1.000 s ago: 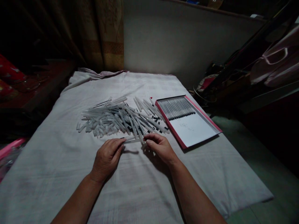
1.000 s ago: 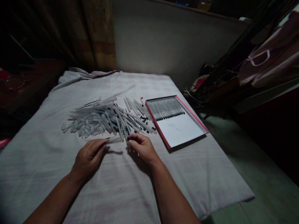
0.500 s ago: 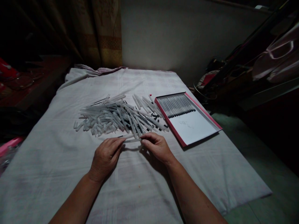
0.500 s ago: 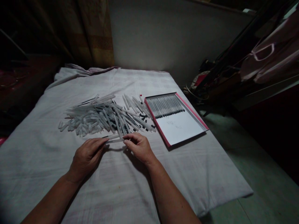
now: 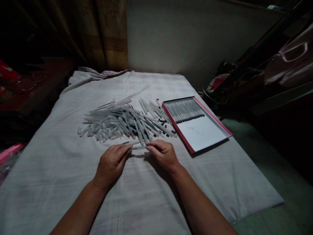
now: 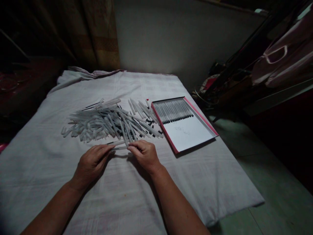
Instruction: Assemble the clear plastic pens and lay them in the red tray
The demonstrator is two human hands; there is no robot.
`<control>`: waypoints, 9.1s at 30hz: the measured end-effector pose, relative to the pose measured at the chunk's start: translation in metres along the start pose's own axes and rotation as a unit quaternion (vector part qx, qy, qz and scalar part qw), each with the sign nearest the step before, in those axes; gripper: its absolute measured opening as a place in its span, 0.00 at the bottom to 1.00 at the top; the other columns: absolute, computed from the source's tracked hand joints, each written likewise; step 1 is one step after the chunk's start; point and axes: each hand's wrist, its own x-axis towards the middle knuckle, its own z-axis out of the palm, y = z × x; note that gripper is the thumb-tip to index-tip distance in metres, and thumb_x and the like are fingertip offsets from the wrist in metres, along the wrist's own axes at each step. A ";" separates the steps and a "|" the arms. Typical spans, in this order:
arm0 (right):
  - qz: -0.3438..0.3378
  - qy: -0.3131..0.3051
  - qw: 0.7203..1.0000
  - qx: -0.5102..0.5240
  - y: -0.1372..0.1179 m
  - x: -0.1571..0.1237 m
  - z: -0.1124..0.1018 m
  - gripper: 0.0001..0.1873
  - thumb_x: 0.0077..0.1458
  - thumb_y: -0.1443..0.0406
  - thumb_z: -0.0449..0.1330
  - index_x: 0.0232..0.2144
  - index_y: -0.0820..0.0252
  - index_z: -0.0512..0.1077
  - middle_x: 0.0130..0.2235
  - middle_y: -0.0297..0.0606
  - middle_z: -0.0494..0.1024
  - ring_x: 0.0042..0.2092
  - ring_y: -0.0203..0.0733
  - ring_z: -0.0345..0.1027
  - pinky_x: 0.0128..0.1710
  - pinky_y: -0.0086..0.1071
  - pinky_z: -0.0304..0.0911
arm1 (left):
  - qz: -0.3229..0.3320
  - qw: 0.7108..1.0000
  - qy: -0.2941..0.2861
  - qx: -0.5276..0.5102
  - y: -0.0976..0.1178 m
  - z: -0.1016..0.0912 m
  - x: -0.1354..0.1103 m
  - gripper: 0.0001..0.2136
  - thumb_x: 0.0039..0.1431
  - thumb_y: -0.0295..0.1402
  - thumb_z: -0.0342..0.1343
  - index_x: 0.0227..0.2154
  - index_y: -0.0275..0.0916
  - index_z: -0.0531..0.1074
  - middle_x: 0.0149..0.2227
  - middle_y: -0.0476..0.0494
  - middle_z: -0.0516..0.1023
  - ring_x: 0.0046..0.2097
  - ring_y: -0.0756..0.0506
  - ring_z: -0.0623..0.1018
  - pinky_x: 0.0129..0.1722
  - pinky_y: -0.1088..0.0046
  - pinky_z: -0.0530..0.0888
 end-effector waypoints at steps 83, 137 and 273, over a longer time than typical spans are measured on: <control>0.025 -0.092 0.995 -0.016 0.003 -0.004 -0.001 0.11 0.62 0.60 0.53 0.30 0.57 0.69 0.24 0.30 0.71 0.27 0.35 0.66 0.30 0.27 0.60 | -0.023 0.998 0.003 -0.052 -0.002 0.003 -0.002 0.09 0.66 0.32 0.56 0.46 0.40 0.76 0.41 0.42 0.83 0.43 0.45 0.81 0.44 0.69 0.76; -0.019 -0.040 0.997 -0.070 0.008 -0.008 0.013 0.15 0.60 0.62 0.56 0.44 0.57 0.79 0.39 0.42 0.84 0.40 0.45 0.79 0.43 0.34 0.70 | -0.466 0.849 0.070 -0.240 -0.012 -0.034 0.018 0.22 0.47 0.54 0.62 0.35 0.41 0.75 0.32 0.44 0.82 0.29 0.45 0.78 0.25 0.74 0.67; 0.298 0.185 0.780 -0.518 0.087 0.124 -0.213 0.23 0.60 0.64 0.51 0.53 0.63 0.76 0.48 0.55 0.81 0.48 0.57 0.75 0.43 0.40 0.65 | -0.504 0.590 -0.070 -0.627 -0.021 -0.031 -0.001 0.21 0.48 0.51 0.68 0.32 0.38 0.73 0.22 0.53 0.68 0.22 0.53 0.66 0.20 0.79 0.64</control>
